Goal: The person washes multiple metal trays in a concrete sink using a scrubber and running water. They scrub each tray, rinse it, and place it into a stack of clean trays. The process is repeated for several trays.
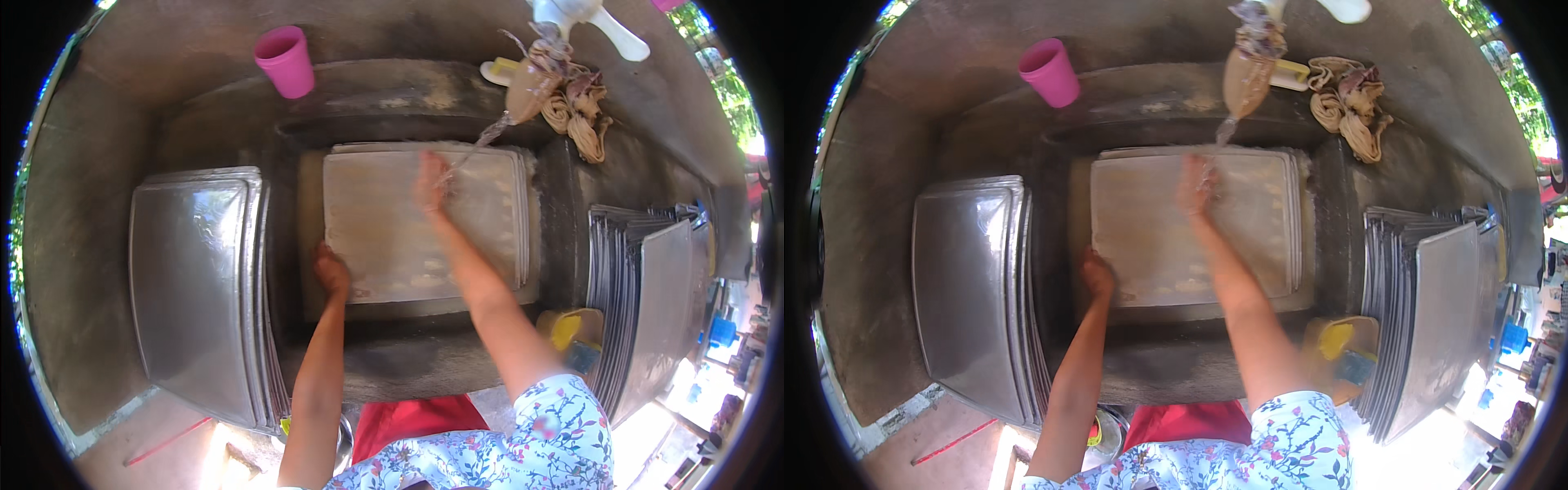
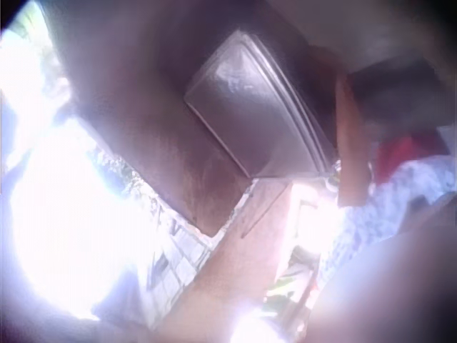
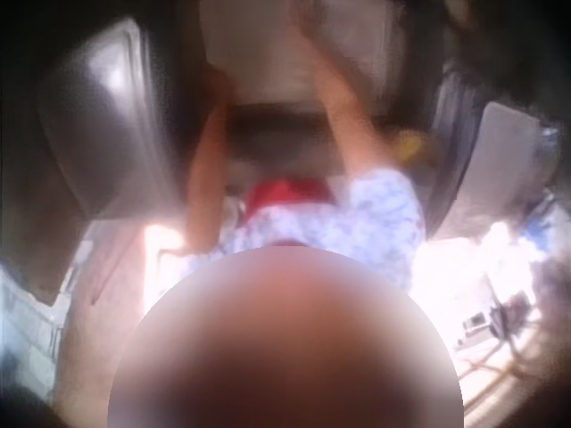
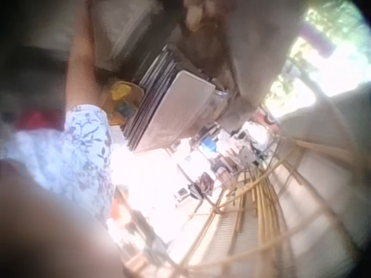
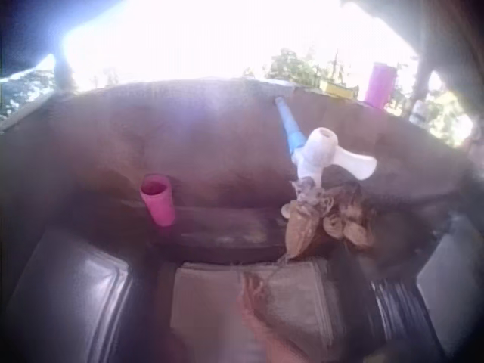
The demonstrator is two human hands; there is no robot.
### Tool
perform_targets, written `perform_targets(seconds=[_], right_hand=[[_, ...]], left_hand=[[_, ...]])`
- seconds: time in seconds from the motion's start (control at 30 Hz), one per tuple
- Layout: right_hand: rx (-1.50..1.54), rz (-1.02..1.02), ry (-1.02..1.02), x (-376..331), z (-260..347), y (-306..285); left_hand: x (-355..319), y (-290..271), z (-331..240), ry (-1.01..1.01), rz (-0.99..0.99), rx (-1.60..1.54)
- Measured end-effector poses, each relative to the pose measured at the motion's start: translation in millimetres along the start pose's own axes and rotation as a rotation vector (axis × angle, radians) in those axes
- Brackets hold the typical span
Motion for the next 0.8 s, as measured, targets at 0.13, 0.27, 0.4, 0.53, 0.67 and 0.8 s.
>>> perform_targets(seconds=[0.13,0.27,0.4,0.53,0.67,0.8], right_hand=[[0.359,0.414,-0.531,-90,61,-46],[-0.035,0.77,-0.302,-62,-83,-51],[-0.301,0.193,0.133,21,-159,-34],[0.209,0.221,-0.105,-22,-82,-24],[0.245,0.239,-0.393,-64,-83,-63],[-0.396,0.116,0.045,-8,-108,-39]], left_hand=[[-5,7,3,0.042,-0.11,-0.021],[-4,4,5,0.061,-0.087,-0.015],[-7,-1,-1,0.199,-0.152,0.121],[-6,2,1,0.09,-0.094,0.049],[-3,1,8,0.045,-0.057,0.001],[-5,4,22,0.027,-0.1,0.068]])
Point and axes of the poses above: each hand's wrist, its own x-axis towards the middle knuckle, its own y-axis out of the palm, z = x × y, the point moved 5 cm from there along x, towards the middle knuckle, and after that the axes turned 15 degrees about -x, right-handed, at the moved point
